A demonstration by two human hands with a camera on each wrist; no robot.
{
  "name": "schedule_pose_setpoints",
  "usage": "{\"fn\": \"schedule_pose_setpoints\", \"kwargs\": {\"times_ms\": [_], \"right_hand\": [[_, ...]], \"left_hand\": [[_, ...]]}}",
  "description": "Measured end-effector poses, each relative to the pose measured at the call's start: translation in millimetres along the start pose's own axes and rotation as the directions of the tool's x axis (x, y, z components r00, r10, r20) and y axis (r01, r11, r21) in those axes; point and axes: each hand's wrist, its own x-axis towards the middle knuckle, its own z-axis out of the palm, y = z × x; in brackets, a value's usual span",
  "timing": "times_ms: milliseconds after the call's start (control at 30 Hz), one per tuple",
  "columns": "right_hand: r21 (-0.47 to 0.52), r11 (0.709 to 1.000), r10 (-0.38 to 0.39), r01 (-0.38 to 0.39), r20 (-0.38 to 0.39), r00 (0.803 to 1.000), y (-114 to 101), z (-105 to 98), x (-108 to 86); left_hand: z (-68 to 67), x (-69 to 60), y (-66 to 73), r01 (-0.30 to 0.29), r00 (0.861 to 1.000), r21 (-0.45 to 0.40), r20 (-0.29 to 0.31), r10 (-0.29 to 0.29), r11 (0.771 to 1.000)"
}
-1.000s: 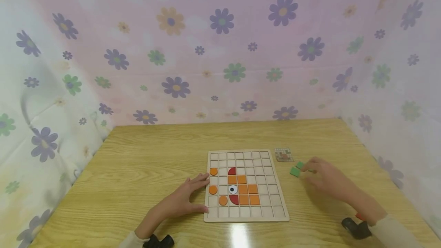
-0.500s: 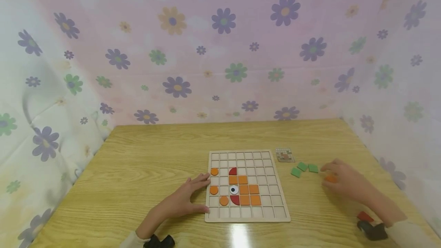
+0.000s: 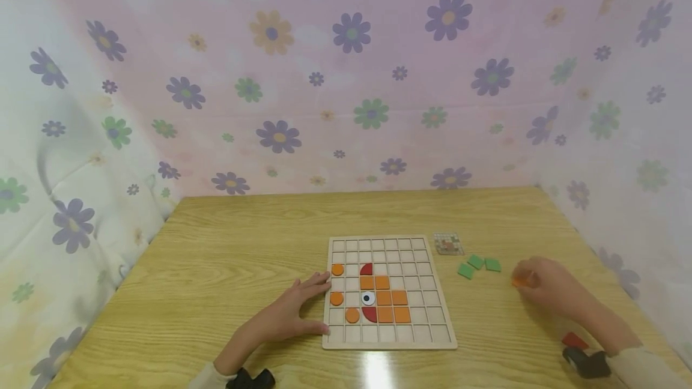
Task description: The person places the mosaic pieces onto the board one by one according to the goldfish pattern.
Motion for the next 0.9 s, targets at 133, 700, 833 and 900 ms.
{"fn": "schedule_pose_setpoints", "kwargs": {"times_ms": [133,700,833,900], "right_hand": [[0.005,0.997,0.075,-0.075,0.055,0.996,-3,0,3.5],[0.01,0.999,-0.048,0.048,-0.025,0.999,-38,9,26.2],[0.032,0.996,-0.081,0.082,-0.047,0.996,-46,13,33.5],[0.043,0.994,-0.096,0.098,-0.063,0.993,-51,16,37.1]], "left_hand": [[0.0,0.3,0.4,-0.005,1.0,0.002,-0.002,0.005,1.0],[-0.5,-0.7,1.3,0.003,1.0,0.015,0.001,-0.003,1.0],[0.2,-0.3,0.6,0.004,1.0,0.02,-0.001,-0.004,1.0],[-0.1,-0.1,0.5,0.002,1.0,0.017,-0.004,-0.002,1.0]]}}
